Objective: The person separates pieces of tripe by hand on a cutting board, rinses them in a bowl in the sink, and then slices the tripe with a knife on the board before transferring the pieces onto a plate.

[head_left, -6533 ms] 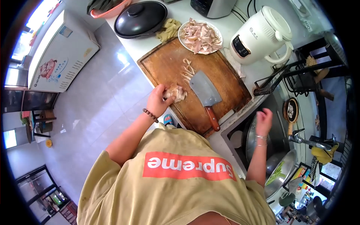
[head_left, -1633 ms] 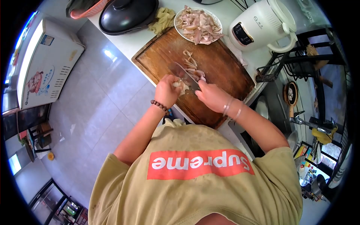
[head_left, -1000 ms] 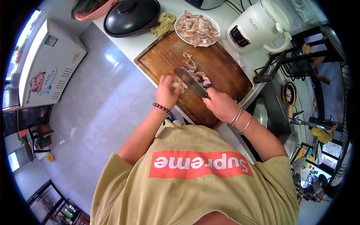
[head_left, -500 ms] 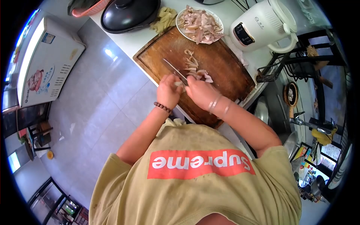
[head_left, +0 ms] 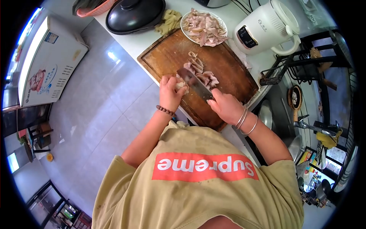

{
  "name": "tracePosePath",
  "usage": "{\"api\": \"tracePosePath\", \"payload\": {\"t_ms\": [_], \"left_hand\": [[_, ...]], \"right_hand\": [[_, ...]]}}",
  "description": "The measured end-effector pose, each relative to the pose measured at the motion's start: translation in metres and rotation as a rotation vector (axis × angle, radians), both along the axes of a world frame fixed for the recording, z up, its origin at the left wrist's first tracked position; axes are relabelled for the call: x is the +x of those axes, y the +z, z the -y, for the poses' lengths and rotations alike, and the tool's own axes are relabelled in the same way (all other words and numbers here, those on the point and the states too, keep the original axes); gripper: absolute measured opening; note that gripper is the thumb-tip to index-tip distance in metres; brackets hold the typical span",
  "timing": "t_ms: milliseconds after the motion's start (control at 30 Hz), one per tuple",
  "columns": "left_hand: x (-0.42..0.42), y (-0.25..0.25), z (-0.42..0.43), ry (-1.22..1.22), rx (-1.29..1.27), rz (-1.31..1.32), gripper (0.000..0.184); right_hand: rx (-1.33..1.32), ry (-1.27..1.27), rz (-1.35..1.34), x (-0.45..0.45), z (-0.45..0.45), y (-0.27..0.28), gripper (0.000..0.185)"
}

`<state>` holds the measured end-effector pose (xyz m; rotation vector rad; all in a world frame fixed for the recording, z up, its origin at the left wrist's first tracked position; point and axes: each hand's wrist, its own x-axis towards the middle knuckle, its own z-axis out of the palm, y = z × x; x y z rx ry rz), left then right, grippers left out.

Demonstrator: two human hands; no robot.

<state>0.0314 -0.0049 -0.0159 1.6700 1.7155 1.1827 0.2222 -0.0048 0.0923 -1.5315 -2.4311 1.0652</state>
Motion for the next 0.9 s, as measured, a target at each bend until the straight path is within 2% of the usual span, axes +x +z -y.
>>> {"api": "tracePosePath", "payload": {"t_ms": [300, 433, 467, 500, 600, 733, 800, 900], "left_hand": [[-0.002, 0.002, -0.001, -0.066, -0.04, -0.031, 0.026], [-0.001, 0.001, -0.002, -0.067, -0.059, -0.007, 0.025], [0.0, 0.001, -0.002, -0.067, -0.001, -0.032, 0.025], [0.0, 0.0, -0.002, -0.066, 0.059, -0.058, 0.025], [-0.001, -0.001, -0.001, -0.05, 0.018, -0.014, 0.024], [-0.006, 0.005, 0.003, -0.049, -0.044, 0.042, 0.023], [-0.008, 0.012, 0.003, -0.097, -0.101, 0.105, 0.022], [-0.01, 0.005, 0.005, -0.123, 0.012, 0.087, 0.021]], "right_hand": [[-0.089, 0.064, 0.062, -0.016, -0.014, -0.009, 0.023], [0.035, 0.08, 0.028, -0.044, -0.026, -0.029, 0.022], [0.099, 0.064, 0.017, -0.052, -0.03, -0.036, 0.022], [0.05, 0.049, 0.101, -0.059, -0.032, -0.036, 0.022], [0.105, 0.009, -0.011, -0.049, -0.029, -0.047, 0.022], [-0.029, -0.088, 0.074, -0.027, -0.026, -0.033, 0.024], [0.003, -0.078, 0.097, -0.009, -0.024, -0.028, 0.024], [-0.045, -0.076, -0.017, 0.007, -0.017, -0.012, 0.02]]}}
